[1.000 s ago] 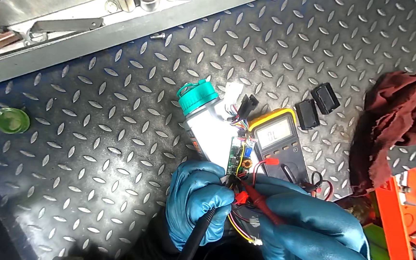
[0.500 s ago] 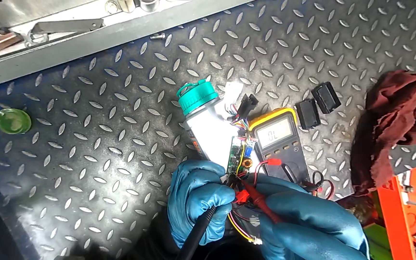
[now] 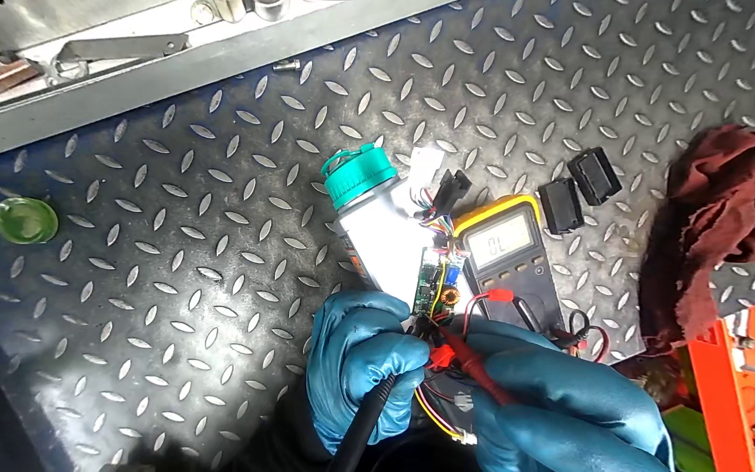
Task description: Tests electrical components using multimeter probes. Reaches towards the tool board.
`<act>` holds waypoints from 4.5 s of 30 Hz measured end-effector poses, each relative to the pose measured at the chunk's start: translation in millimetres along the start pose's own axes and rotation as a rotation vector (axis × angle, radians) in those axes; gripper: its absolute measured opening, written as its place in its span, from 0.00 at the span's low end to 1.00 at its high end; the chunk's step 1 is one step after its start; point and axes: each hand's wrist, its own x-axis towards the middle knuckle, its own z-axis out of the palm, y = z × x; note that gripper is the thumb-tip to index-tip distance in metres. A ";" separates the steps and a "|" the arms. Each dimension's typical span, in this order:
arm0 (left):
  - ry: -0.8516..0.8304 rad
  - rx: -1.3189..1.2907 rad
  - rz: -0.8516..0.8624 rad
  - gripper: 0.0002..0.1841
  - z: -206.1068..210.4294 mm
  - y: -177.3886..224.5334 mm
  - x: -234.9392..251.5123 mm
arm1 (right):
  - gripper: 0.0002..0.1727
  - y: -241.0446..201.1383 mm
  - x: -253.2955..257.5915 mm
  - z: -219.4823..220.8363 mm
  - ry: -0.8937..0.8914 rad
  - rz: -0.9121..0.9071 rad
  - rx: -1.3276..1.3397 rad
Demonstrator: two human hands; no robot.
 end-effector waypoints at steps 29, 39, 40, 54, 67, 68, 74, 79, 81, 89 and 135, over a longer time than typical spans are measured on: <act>-0.131 0.161 0.063 0.07 -6.5 4.8 8.8 | 0.01 3.8 -0.9 -2.0 -0.004 -0.011 0.017; -0.115 0.190 0.051 0.08 -7.1 3.2 7.7 | 0.01 3.3 -1.3 -5.3 -0.041 0.001 -0.024; -0.116 0.194 0.046 0.07 -7.4 3.4 7.5 | 0.01 3.1 -0.9 -5.5 -0.045 0.003 -0.020; -0.013 0.054 0.000 0.09 -2.9 2.2 6.5 | 0.02 1.3 -1.8 1.4 0.036 0.026 0.051; -0.033 0.092 -0.007 0.09 -4.0 3.2 7.5 | 0.02 2.4 -1.8 1.9 0.034 0.006 0.011; -0.038 0.093 -0.010 0.09 -4.2 3.5 8.1 | 0.02 2.4 -2.0 2.1 0.036 0.006 0.008; -0.053 0.098 -0.013 0.08 -5.4 4.0 8.3 | 0.02 1.7 -1.2 2.5 0.044 0.004 -0.008; -0.032 0.087 -0.017 0.09 -4.1 4.1 6.8 | 0.02 0.7 -3.8 2.3 0.052 0.027 -0.006; -0.040 0.096 -0.013 0.08 -4.7 4.3 7.4 | 0.02 1.2 -2.7 1.8 0.043 0.025 0.007; -0.072 0.137 -0.015 0.09 -5.9 5.8 9.4 | 0.01 2.2 -2.1 -0.2 0.020 0.021 -0.005; -0.064 0.118 -0.035 0.08 -4.4 6.3 9.2 | 0.04 3.0 -0.9 2.1 0.158 0.128 0.080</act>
